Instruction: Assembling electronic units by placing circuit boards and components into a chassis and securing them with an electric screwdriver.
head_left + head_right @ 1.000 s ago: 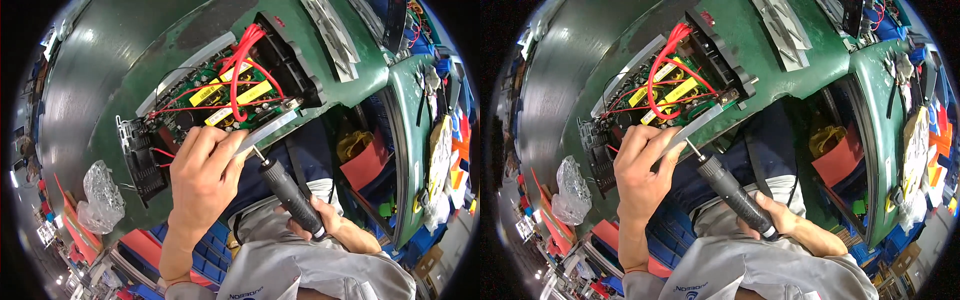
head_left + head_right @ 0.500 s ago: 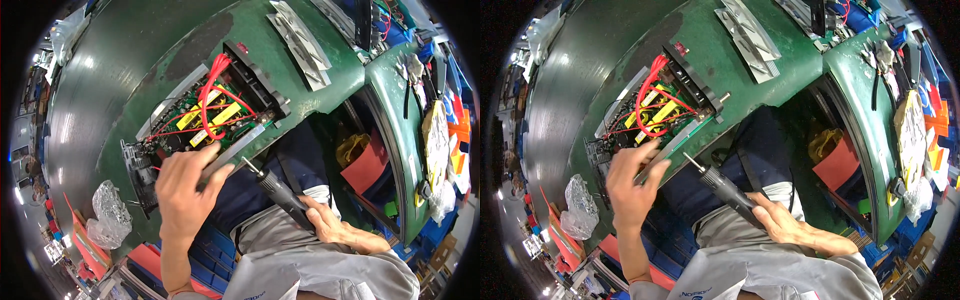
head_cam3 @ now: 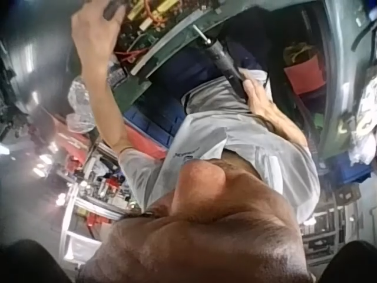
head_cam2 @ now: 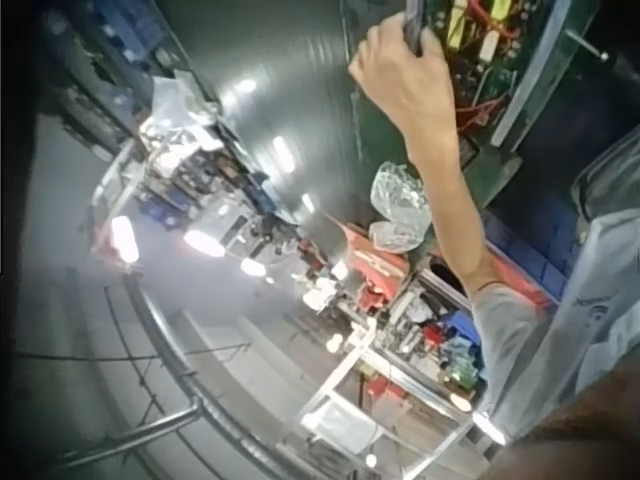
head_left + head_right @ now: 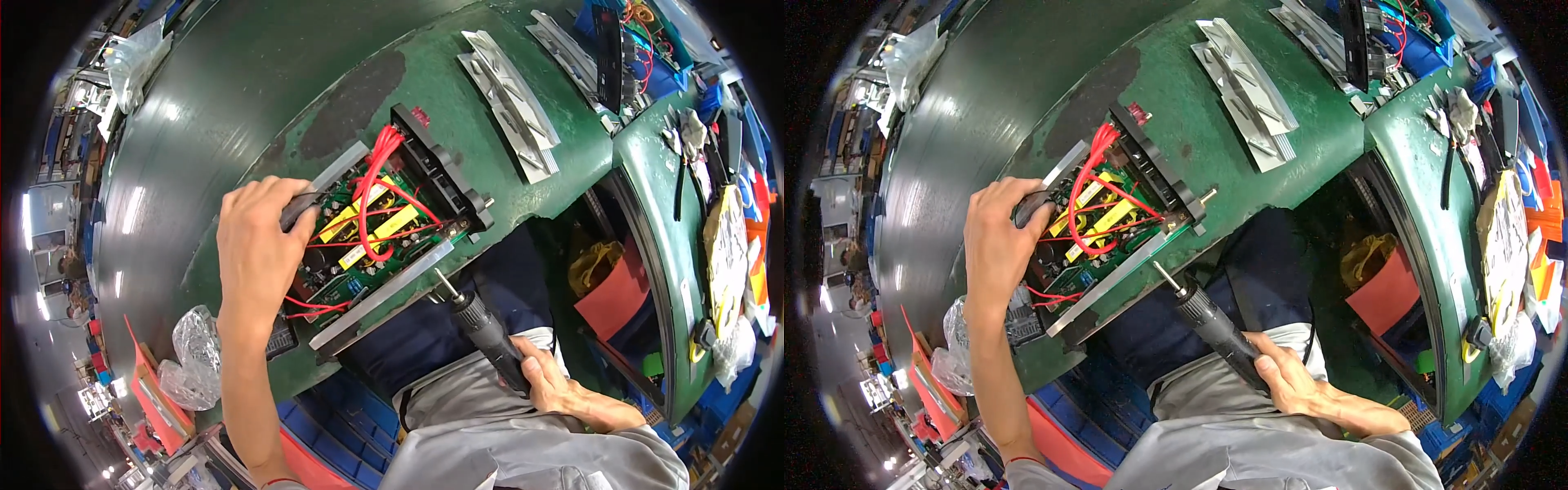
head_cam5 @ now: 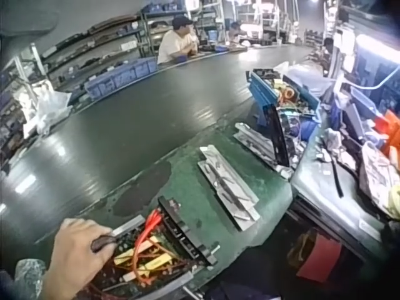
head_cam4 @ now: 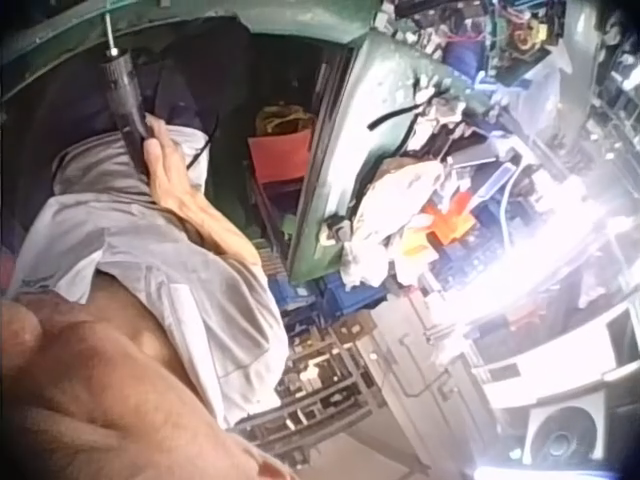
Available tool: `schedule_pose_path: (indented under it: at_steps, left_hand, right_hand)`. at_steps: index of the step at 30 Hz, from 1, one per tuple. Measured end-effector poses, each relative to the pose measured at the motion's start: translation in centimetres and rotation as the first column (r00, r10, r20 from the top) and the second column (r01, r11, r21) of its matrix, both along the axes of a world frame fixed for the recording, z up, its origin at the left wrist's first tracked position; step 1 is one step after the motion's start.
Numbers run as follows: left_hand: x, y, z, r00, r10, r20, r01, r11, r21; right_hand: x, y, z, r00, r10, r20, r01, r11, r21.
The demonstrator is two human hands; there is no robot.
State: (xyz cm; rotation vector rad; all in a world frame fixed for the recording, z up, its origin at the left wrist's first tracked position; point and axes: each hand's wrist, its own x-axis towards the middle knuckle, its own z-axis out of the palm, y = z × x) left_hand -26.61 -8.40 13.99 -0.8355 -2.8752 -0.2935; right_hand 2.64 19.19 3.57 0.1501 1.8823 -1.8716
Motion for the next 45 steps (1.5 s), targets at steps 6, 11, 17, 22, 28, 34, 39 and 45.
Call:
schedule_pose_path:
  at_steps: [6,11,17,22,28,34,39,45]
  left_hand:
    - [-0.2,0.6,-0.1,1.0,0.011,-0.019,-0.011,0.999,0.048]
    - [0.0,0.5,0.0,0.973,0.186,0.135,-0.197,0.978,0.068]
    - [7.5,2.5,3.7,0.966,0.26,0.001,-0.249,0.925,0.287]
    - [10.6,4.9,-0.2,0.999,-0.021,0.024,0.015,0.971,0.238]
    - [10.3,5.5,-1.9,1.0,0.004,-0.021,0.0,0.977,0.215]
    - [10.1,5.9,-2.0,1.0,-0.02,-0.003,0.021,0.985,0.169]
    - [10.2,5.9,-1.9,1.0,-0.014,-0.002,0.014,0.988,0.156]
    - [10.1,5.8,-2.4,1.0,-0.009,-0.003,0.009,0.985,0.174]
  right_hand:
    - [-0.2,0.2,0.2,1.0,0.016,0.011,-0.016,1.0,-0.004]
    - [-1.0,0.2,1.1,1.0,0.021,-0.001,-0.021,0.999,0.028]
    - [-1.3,0.3,1.7,0.999,0.032,-0.006,-0.031,0.996,0.078]
    - [-1.4,0.3,1.3,0.999,0.033,0.001,-0.033,0.997,0.07]
    - [-1.7,0.0,1.3,1.0,0.028,0.001,-0.028,0.997,0.078]
    - [-1.6,-0.3,0.9,0.998,-0.018,-0.055,0.024,0.993,0.118]
    - [-1.5,-0.1,1.1,0.999,-0.014,-0.047,0.018,0.995,0.098]
    - [-1.6,0.0,1.4,1.0,0.023,-0.018,-0.021,0.993,0.114]
